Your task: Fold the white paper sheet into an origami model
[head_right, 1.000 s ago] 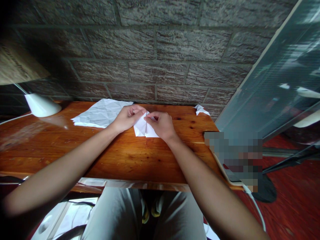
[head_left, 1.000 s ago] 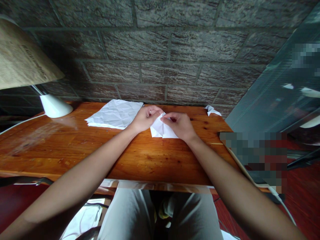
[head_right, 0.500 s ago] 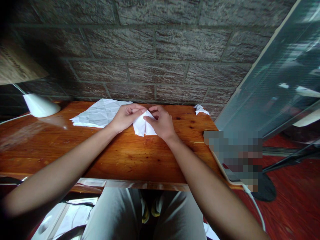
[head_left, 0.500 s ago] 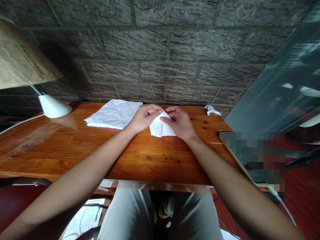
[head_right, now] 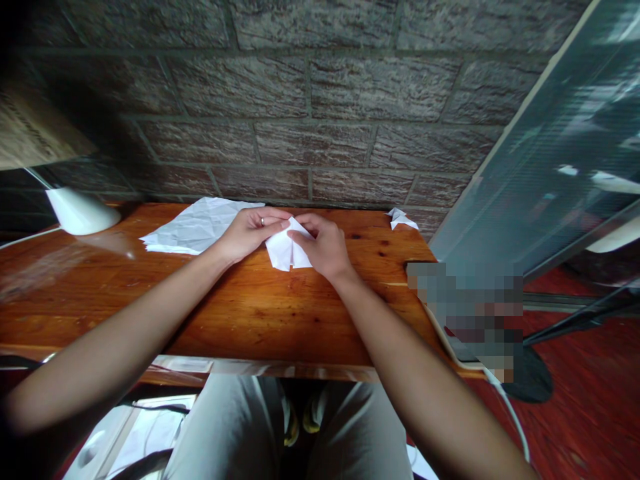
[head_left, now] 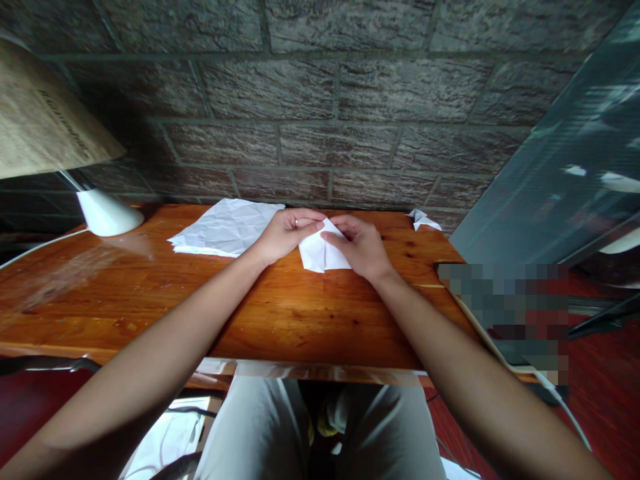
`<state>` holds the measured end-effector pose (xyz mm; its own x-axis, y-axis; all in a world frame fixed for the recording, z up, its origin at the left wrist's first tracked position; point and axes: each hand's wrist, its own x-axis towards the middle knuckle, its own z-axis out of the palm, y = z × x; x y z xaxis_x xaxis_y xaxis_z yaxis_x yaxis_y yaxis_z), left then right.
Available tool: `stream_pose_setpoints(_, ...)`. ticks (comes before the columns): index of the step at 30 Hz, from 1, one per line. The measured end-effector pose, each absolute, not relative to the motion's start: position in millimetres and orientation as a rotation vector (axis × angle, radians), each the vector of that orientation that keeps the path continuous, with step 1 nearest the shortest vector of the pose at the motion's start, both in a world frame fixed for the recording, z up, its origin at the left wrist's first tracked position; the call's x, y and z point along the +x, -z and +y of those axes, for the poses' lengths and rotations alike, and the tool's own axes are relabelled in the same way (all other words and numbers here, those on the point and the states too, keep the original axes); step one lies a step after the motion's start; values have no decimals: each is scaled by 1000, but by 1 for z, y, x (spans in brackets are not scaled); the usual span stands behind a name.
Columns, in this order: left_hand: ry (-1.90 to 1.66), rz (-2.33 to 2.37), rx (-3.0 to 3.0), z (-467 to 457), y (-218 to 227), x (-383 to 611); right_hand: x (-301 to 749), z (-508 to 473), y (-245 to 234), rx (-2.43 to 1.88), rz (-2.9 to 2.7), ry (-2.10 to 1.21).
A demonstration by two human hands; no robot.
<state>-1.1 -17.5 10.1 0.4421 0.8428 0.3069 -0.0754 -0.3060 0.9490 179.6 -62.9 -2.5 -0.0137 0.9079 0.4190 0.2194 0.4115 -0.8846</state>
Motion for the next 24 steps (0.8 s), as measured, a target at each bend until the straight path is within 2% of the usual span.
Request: stream_pose_setpoints(24,-1073,690,1799,-18,-11,-2,181,-65,-3,-1043,-1460,-831)
